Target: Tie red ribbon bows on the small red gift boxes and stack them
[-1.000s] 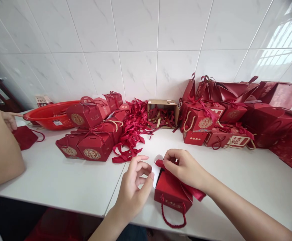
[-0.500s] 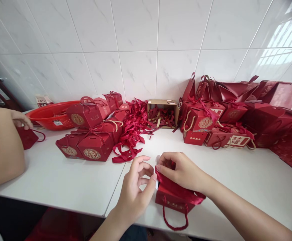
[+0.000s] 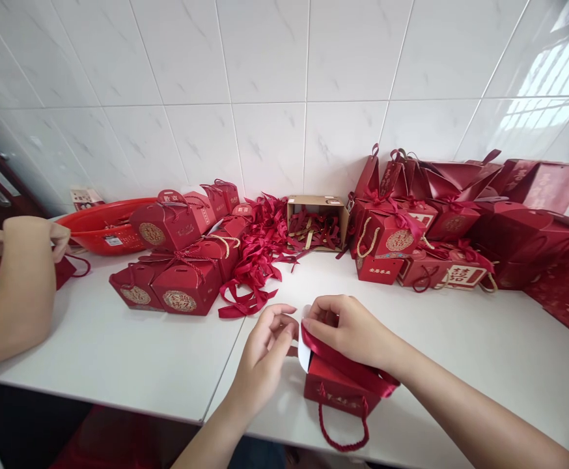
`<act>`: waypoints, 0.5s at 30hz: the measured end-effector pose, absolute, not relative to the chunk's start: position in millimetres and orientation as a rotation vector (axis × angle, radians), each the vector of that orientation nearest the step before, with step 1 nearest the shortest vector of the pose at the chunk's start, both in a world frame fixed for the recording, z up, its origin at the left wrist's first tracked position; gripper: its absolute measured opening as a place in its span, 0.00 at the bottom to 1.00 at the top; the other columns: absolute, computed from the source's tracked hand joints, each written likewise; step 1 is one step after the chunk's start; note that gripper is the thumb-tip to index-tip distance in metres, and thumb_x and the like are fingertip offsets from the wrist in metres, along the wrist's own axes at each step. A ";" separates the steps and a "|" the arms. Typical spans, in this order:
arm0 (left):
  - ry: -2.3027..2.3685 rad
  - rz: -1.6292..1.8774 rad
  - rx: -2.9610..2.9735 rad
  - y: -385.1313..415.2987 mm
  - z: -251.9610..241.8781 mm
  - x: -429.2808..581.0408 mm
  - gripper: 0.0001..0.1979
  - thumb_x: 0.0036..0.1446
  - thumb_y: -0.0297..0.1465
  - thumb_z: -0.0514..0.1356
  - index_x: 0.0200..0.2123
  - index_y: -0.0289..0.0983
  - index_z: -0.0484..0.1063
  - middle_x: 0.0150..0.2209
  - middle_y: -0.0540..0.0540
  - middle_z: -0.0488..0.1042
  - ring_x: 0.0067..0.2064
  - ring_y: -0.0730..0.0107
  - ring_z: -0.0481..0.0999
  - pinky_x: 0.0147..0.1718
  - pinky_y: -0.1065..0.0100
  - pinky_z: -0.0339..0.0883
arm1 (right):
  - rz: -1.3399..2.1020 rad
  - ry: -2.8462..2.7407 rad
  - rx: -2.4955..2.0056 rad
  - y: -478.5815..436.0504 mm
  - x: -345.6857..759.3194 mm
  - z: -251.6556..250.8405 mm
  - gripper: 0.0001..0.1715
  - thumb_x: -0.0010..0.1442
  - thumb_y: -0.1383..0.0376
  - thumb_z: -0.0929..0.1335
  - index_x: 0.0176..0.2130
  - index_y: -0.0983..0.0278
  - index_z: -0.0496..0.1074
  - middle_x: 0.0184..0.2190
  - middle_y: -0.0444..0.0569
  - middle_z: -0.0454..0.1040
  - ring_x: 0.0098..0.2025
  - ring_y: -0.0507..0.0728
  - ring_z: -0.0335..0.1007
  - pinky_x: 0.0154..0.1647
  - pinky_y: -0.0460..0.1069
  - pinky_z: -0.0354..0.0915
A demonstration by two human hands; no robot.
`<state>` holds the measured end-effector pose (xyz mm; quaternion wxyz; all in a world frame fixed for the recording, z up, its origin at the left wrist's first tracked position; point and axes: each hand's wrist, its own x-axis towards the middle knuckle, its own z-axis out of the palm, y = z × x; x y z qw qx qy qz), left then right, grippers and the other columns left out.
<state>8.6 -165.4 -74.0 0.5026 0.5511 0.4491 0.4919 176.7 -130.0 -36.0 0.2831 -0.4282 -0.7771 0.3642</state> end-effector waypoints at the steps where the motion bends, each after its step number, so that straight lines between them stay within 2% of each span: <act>1: 1.073 1.173 1.314 -163.8 -73.1 9.0 0.11 0.60 0.38 0.54 0.43 0.39 0.63 0.35 0.48 0.68 0.36 0.69 0.69 0.35 0.69 0.68 | 0.966 -2.083 -1.146 -130.1 176.4 -35.9 0.11 0.58 0.64 0.64 0.26 0.64 0.68 0.24 0.43 0.72 0.27 0.50 0.63 0.29 0.46 0.59; 6: 1.032 1.142 1.334 -160.8 -65.2 10.9 0.10 0.58 0.38 0.56 0.34 0.37 0.65 0.30 0.50 0.67 0.31 0.73 0.65 0.30 0.73 0.62 | 0.938 -2.101 -1.154 -129.8 175.4 -34.3 0.11 0.58 0.64 0.64 0.25 0.64 0.68 0.24 0.43 0.72 0.27 0.50 0.63 0.30 0.46 0.59; 15: 1.089 1.157 1.408 -159.2 -64.7 13.0 0.10 0.59 0.38 0.56 0.32 0.36 0.65 0.28 0.51 0.65 0.30 0.73 0.64 0.29 0.73 0.61 | 0.922 -2.091 -1.160 -132.4 176.1 -34.8 0.10 0.59 0.64 0.64 0.27 0.64 0.69 0.25 0.43 0.74 0.28 0.51 0.65 0.32 0.46 0.60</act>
